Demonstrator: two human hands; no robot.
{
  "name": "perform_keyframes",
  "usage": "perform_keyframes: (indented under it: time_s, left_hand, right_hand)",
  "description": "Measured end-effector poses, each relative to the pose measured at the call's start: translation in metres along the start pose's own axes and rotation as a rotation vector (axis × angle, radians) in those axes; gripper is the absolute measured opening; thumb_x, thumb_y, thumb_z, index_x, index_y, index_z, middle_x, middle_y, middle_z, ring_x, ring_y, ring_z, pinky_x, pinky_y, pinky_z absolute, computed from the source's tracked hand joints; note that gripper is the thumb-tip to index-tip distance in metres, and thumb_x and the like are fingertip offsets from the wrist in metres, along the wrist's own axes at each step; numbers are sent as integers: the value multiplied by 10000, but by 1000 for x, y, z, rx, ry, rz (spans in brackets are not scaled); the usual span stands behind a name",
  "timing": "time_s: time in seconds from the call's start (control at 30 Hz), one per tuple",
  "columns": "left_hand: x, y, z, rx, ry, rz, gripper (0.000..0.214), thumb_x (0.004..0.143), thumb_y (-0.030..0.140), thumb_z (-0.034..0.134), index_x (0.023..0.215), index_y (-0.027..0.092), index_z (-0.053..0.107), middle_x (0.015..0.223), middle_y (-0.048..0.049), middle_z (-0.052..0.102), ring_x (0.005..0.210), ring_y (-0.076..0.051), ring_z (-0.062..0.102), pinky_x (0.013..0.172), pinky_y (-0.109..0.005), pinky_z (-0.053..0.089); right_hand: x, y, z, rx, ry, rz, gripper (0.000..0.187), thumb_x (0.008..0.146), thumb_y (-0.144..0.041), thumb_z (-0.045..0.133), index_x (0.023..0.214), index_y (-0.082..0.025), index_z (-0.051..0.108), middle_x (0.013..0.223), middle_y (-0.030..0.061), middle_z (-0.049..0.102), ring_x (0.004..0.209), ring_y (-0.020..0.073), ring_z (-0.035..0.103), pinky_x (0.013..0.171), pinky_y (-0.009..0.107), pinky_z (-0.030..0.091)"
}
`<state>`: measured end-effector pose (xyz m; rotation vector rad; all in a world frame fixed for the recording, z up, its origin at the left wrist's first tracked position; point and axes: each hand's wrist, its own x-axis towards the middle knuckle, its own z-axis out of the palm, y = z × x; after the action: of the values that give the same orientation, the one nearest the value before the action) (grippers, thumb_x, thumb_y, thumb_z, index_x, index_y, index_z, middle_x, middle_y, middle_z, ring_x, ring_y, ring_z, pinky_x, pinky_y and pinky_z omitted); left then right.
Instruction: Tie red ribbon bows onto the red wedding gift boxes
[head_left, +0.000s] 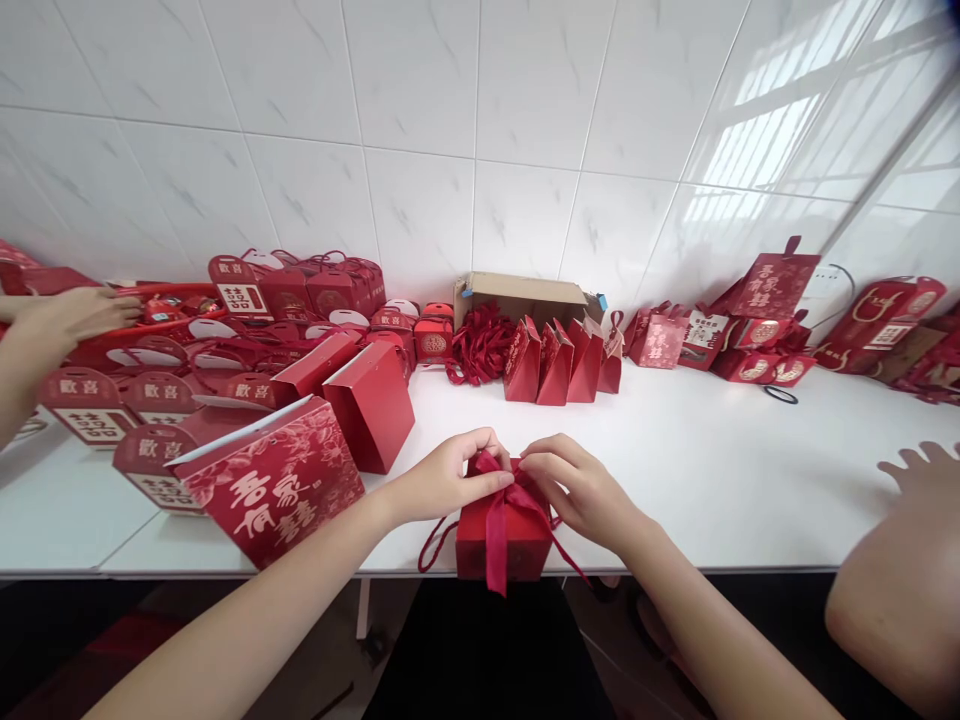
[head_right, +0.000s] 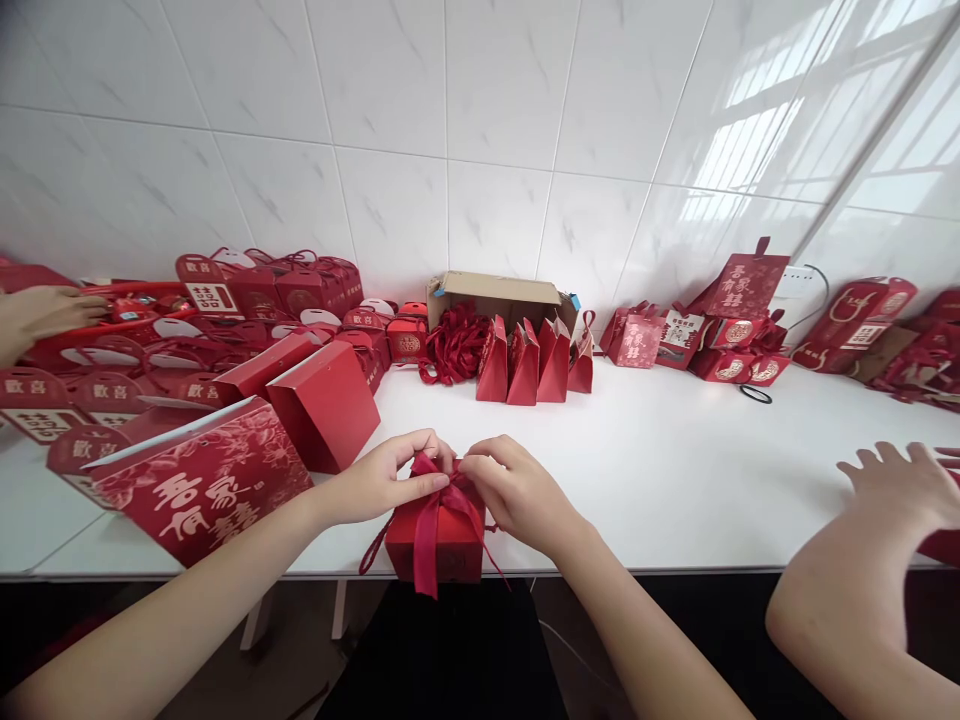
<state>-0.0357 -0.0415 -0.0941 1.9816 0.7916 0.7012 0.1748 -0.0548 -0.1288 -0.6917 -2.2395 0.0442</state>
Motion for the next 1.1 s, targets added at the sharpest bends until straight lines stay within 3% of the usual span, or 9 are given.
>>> perform_keyframes:
  time_s: [0.1,0.2,0.43,0.67,0.93,1.1]
  left_hand:
    - [1,3,2,15,19,-24,248,779,274,610,718,197,383,856,-9,573,823,-152,532,793,-299,434]
    - [1,3,2,53,53,-36,247,747,294,649,725,193,425,849,-8,580,822,-159,531,788,-304,434]
    - [0,2,2,43,66,-29,252,736,299,670,732,191,442,855,-8,597,829,-159,543,805,-310,429]
    - [-2,2,8,26,185,-52,281,831,345,547,680,199,359,814,-17,602,794,-153,553,762,-302,445]
    - [-1,-8,13,-110,185,-40,362,756,280,638,633,211,304,756,-17,634,944,-198,603,837,-325,449]
    - [-2,-10,13,-149,198,-59,397,731,265,668,612,215,292,740,-21,674,1045,-220,595,907,-358,418]
  right_hand:
    - [0,-1,2,42,82,36,185,888,-103,455,1020,-210,528,948,79,597,878,171,565,750,316,503]
    - [0,-5,2,136,146,169,194,850,-129,510,1027,-207,515,916,54,608,791,151,577,695,293,493]
    - [7,-15,2,329,65,436,206,869,-245,505,1070,-203,521,792,18,627,721,146,569,640,278,450]
    - [8,-22,3,385,130,506,183,820,-208,555,1001,-204,534,693,-23,570,664,128,540,634,270,438]
    - [2,-24,8,557,212,563,126,815,-269,596,911,-197,557,678,-23,557,647,120,546,703,297,474]
    - [-1,-17,8,771,269,712,255,730,-370,703,821,-192,544,636,-32,529,597,106,520,578,244,457]
